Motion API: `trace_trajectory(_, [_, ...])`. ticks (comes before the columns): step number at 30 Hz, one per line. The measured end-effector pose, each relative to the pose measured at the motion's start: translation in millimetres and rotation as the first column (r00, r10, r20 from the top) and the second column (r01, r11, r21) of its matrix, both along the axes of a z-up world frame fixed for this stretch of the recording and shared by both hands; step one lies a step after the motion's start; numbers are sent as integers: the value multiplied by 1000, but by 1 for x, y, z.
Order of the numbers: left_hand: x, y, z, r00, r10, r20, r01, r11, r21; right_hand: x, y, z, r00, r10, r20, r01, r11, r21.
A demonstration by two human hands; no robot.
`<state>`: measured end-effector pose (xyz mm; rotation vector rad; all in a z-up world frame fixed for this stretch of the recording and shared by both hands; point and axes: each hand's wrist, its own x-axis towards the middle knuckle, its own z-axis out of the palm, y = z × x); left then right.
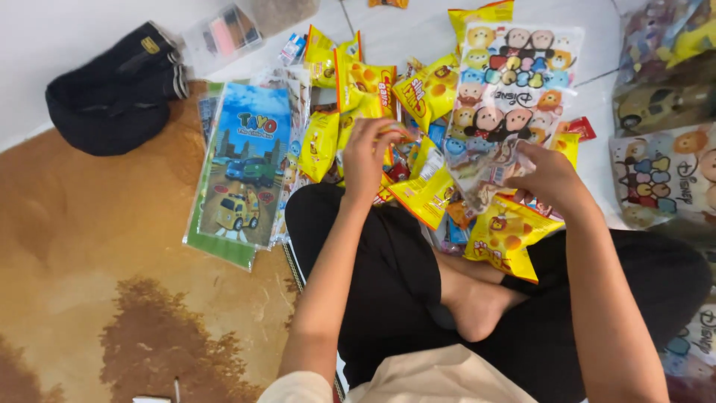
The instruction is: Sorting and packing snack packets and sticker sheets into plastic bags while sitting on the floor.
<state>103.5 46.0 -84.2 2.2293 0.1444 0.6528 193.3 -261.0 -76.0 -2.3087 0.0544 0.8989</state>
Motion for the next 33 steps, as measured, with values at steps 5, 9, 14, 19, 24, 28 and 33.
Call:
trace_trajectory(5, [-27,-63,37,997,-69,43,80,915,-396,-2,5,13,1000,5,25,-4,1000,-27])
trace_trajectory(9, [-44,-106,46,956,-293,17,288,923,-254,-1,-9,5,990,109,85,-102,992,-80])
trace_trajectory(14, [-45,-132,13,976,-216,6,215,975,63,-1,-33,-16,945,295,144,-259,939,-226])
trace_trajectory(19, [-23,-144,-32,979,-175,101,112,887,448,-11,-41,-13,882,372,290,-313,921,-230])
trace_trajectory(24, [1,-161,-32,944,-214,251,94,904,416,-16,-40,3,882,343,324,-309,939,-152])
trace_trajectory(28, [14,-168,-44,945,-252,211,130,877,463,-14,-43,-6,893,298,336,-297,953,-57])
trace_trajectory(33, [26,-168,-28,991,-134,1,114,848,517,-12,-45,-24,950,206,235,-217,976,21])
